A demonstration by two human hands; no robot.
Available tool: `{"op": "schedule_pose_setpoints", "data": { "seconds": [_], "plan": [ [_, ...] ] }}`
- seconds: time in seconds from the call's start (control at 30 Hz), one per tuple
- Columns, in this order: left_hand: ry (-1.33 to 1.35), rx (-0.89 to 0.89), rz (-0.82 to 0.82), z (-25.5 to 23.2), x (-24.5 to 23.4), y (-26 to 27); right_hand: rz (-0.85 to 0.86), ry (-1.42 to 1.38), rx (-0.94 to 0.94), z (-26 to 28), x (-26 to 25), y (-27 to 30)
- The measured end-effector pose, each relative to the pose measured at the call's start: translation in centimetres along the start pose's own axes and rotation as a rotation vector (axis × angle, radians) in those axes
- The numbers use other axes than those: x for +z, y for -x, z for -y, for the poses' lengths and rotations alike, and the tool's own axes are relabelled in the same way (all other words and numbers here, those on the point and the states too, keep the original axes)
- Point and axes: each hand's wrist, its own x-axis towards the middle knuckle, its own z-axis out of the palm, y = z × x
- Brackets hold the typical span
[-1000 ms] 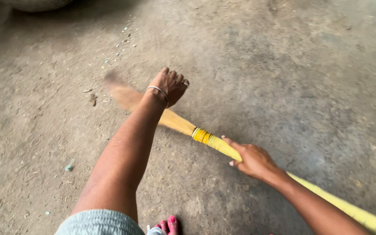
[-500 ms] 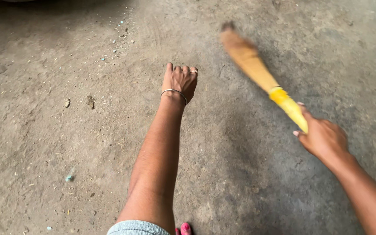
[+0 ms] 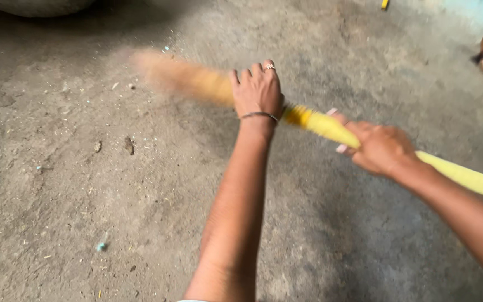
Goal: The person sweeps an earthen floor using a long-handled broom, gathering debris into small piles and picking up larger pieces of trash by hand.
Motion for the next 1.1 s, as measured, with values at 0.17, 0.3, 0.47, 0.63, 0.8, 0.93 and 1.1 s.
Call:
{"op": "schedule_pose_setpoints", "data": {
  "seconds": [0.17,0.3,0.47,0.63,0.8,0.93,1.1],
  "plan": [
    [0.045,-0.049,0.022,0.0,-0.1,0.6,0.149,0.131,0.346,-5.3,-3.9,-7.3],
    [-0.117,0.179,0.119,2.3,1.7,1.2,-0.08,0.122,0.338,-10.6,-0.9,-14.0],
    [-0.226,0.226,0.328,6.2,4.2,2.4,-0.073,-0.133,0.451,-12.1,7.1,-19.4],
    [-0.423,0.366,0.333,9.6,8.0,4.4,0.026,-0.122,0.254,-5.7,14.2,-18.1],
    [-0.558,0.423,0.679,10.9,8.7,6.7,0.095,-0.104,-0.091,-0.4,10.2,-16.6],
    [-0.766,0.194,0.828,12.8,7.7,6.3,0.195,-0.037,-0.153,-0.5,6.7,-16.8],
    [-0.873,-0.153,0.951,15.4,7.0,6.0,0.146,0.003,-0.03,-5.4,5.7,-19.0]
  ]
}}
